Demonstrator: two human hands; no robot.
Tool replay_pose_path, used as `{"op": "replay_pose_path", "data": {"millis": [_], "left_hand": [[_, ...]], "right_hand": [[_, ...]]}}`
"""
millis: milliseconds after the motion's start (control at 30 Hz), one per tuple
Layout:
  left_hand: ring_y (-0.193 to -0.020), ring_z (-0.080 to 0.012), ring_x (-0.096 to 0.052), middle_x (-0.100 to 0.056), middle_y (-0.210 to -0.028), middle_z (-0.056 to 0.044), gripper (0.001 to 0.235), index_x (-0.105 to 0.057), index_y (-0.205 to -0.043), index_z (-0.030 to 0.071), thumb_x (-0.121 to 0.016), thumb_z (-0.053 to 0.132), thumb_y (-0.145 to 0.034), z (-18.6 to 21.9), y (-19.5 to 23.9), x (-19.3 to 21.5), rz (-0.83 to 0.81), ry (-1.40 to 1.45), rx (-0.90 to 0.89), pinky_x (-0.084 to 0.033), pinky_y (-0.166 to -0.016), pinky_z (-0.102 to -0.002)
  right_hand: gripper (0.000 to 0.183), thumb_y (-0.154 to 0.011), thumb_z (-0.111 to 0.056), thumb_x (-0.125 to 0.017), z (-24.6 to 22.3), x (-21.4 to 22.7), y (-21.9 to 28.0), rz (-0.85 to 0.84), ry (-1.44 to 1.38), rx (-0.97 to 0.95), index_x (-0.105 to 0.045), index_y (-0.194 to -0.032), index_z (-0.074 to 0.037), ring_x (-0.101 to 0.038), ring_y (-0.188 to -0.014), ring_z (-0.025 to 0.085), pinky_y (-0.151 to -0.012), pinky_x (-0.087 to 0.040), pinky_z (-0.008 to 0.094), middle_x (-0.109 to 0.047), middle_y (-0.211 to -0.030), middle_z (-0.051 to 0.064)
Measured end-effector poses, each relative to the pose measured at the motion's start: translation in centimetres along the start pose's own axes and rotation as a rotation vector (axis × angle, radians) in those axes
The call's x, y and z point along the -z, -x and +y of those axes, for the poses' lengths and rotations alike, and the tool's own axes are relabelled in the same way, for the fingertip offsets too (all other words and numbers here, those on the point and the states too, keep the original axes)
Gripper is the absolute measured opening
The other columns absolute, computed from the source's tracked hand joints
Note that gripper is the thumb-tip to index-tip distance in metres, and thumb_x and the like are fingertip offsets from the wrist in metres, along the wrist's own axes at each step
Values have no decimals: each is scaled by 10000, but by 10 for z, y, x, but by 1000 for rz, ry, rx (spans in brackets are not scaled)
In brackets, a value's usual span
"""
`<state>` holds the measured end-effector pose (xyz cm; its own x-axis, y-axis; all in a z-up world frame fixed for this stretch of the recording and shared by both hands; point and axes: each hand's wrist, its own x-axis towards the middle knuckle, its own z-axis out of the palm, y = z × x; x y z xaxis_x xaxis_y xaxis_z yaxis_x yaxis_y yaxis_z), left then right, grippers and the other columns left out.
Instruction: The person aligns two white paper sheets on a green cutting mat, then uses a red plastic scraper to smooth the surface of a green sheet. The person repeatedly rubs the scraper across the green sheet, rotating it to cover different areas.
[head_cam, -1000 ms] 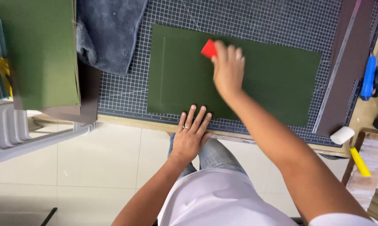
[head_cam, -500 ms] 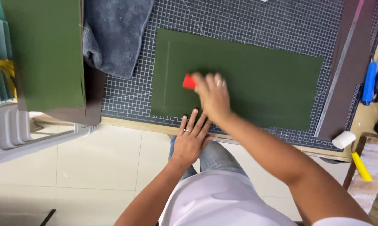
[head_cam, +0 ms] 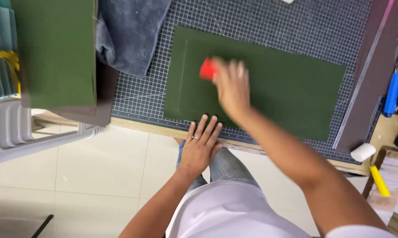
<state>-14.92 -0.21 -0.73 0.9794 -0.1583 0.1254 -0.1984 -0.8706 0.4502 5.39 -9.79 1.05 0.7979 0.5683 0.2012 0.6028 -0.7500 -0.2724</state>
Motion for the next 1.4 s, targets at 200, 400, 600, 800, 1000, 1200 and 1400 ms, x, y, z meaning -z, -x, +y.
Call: {"op": "replay_pose_path", "data": {"millis": [200,400,600,800,1000,1200,1400], "left_hand": [[-1574,-297,-243,-299,-1687,-37,612,-416,-1589,153,-511,479,-1080,-4,0,-2,5,9,-6,-223,-1276,-535],[-1569,-343,-265,-318,-1680,-72,609,-410,-1588,152,-514,465,-1076,-14,1,11,47,22,71,-263,-1263,-558],[-1586,-298,-203,-297,-1702,-40,656,-435,-1563,206,-603,470,-986,-26,17,9,71,6,97,-142,-1282,-531],[-1598,-281,-157,-239,-1724,-20,694,-351,-1613,221,-586,452,-1002,-28,17,9,32,34,111,-112,-1289,-511],[-1588,-282,-171,-390,-1640,-54,540,-556,-1453,158,-559,486,-1024,-34,17,3,-26,36,102,-90,-1301,-517],[-1605,-278,-115,-198,-1734,-21,686,-315,-1626,221,-540,476,-1030,-34,15,9,-6,22,94,-74,-1296,-501],[-1604,-290,-91,-206,-1731,-38,684,-335,-1618,201,-526,505,-1036,-28,17,8,5,53,114,-51,-1293,-514]], "right_hand": [[254,-1046,-223,-626,3,-18,-5,61,237,152,-594,-1288,-153,-480,-848,321,-704,-414,450,-505,-908,86],[366,-1022,-162,-627,16,-30,-75,142,60,-83,-559,-1382,-169,-509,-945,357,-755,-422,476,-582,-1088,107],[385,-1014,-331,-600,-42,-33,36,45,74,223,-602,-1383,-221,-502,-834,329,-713,-437,469,-477,-880,36],[450,-1016,-311,-672,23,-78,-102,80,186,-47,-521,-1435,-248,-506,-1026,357,-840,-468,516,-530,-1039,54],[415,-1033,-289,-572,-70,-31,30,7,20,117,-560,-1439,-207,-501,-866,350,-739,-433,482,-495,-919,64],[471,-1008,-318,-680,-5,-75,-76,164,242,56,-542,-1448,-225,-501,-960,366,-771,-466,503,-519,-1021,85],[450,-1061,-298,-620,-15,-42,-29,-12,44,-166,-507,-1492,-235,-481,-1259,498,-993,-445,637,-552,-1274,188]]}}
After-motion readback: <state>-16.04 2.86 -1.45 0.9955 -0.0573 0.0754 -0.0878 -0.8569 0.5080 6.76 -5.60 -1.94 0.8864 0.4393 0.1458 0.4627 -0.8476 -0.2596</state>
